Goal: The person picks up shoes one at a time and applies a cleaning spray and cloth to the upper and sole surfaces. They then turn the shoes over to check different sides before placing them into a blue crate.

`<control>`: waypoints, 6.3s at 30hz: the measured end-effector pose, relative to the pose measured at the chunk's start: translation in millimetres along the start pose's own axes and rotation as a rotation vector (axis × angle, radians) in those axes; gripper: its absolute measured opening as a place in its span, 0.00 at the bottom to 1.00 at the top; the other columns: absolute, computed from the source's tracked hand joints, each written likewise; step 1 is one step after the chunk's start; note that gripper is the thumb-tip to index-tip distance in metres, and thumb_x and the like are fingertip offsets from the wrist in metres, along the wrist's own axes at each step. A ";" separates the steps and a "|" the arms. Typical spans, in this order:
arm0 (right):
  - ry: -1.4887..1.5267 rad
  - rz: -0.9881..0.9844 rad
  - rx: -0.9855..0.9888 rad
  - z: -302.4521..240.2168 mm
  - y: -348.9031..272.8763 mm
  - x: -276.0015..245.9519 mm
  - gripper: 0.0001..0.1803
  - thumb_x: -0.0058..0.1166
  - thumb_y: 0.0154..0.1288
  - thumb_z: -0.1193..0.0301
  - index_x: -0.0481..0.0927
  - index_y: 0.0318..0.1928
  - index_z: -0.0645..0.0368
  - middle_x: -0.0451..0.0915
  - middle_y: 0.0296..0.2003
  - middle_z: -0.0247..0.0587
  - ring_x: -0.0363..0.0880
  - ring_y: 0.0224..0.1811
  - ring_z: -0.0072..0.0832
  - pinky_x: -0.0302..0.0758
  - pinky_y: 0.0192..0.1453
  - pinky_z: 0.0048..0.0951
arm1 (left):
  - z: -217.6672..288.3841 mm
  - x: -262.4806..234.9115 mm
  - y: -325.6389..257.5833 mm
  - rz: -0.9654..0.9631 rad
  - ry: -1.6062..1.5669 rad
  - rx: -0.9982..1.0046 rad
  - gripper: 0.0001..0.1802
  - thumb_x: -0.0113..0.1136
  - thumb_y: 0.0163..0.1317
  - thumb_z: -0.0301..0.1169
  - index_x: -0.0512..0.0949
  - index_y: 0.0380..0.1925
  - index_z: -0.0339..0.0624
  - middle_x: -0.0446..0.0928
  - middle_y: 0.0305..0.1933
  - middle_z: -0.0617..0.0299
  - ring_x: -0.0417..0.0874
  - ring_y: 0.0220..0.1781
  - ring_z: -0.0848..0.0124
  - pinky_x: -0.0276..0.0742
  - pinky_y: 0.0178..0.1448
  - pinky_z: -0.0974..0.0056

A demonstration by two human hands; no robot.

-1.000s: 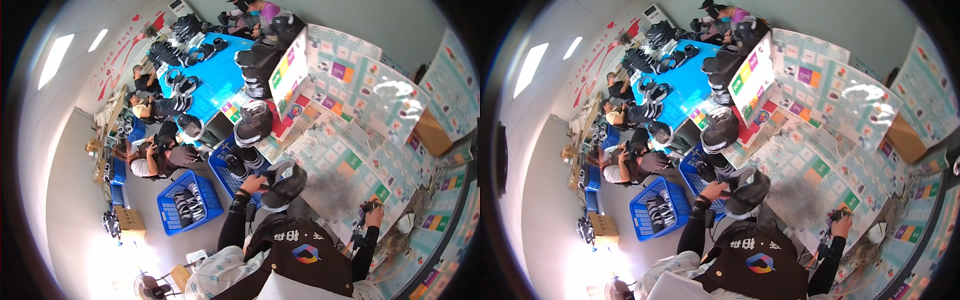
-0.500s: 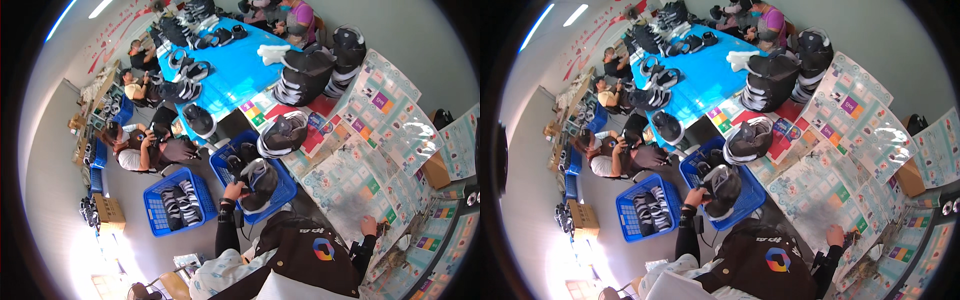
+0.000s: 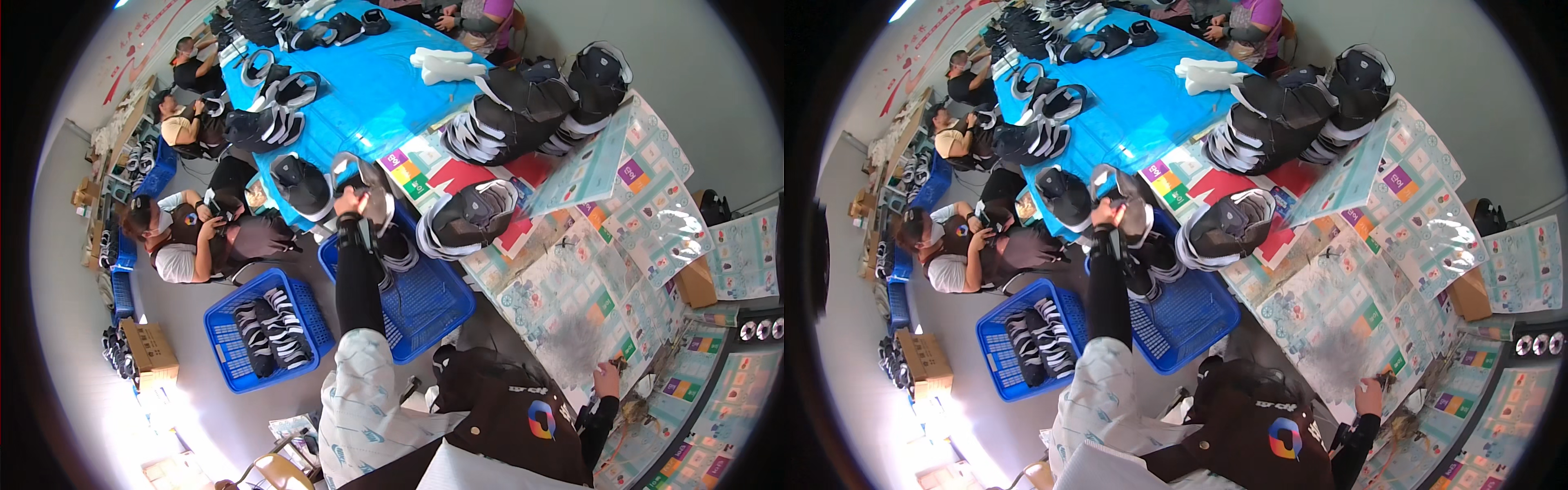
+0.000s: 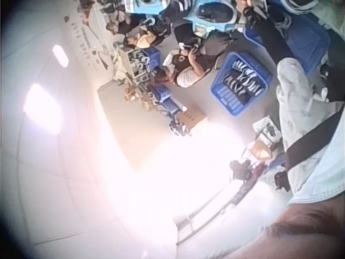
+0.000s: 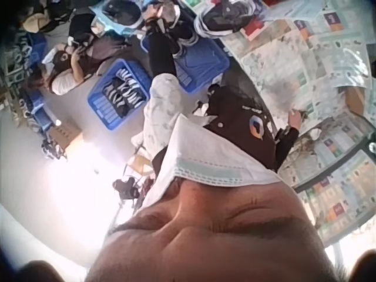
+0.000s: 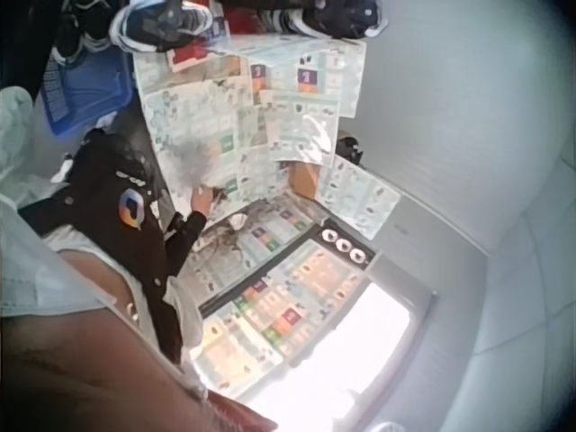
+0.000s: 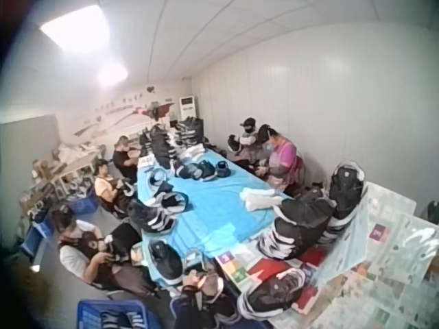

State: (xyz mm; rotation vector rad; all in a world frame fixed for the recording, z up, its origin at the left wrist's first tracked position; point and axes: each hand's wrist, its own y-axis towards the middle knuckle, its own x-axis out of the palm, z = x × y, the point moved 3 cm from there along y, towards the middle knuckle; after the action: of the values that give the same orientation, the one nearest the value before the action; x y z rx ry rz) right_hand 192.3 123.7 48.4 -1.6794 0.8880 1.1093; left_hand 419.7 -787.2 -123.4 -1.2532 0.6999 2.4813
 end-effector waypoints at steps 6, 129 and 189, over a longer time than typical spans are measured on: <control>-0.033 0.004 0.115 11.6 -33.6 -16.0 0.17 0.60 0.57 0.67 0.82 0.45 0.62 0.79 0.41 0.52 0.79 0.48 0.49 0.75 0.55 0.43 | -40.3 94.1 122.1 -0.116 -0.040 -0.228 0.26 0.64 0.59 0.54 0.76 0.36 0.39 0.85 0.32 0.48 0.86 0.38 0.45 0.80 0.39 0.51; 0.718 0.572 -0.154 105.9 -11.4 -108.1 0.17 0.58 0.68 0.63 0.77 0.50 0.62 0.83 0.37 0.59 0.82 0.41 0.55 0.78 0.44 0.48 | 630.5 25.8 -453.7 -1.439 -1.332 -0.141 0.33 0.47 0.76 0.50 0.61 0.71 0.40 0.70 0.68 0.43 0.71 0.70 0.53 0.65 0.74 0.44; 0.795 -0.005 -0.043 208.1 23.5 10.1 0.13 0.53 0.54 0.71 0.81 0.41 0.58 0.81 0.32 0.57 0.79 0.39 0.57 0.74 0.41 0.51 | 672.3 297.2 -470.5 -0.937 -0.028 0.309 0.31 0.73 0.53 0.54 0.84 0.39 0.32 0.86 0.39 0.46 0.87 0.43 0.53 0.80 0.51 0.54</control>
State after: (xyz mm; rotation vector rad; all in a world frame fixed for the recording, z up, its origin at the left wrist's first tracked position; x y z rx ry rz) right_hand 115.2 310.9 -6.3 -2.1913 1.3406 0.4245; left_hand -0.4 -23.2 -161.6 -1.0740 0.3365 1.5551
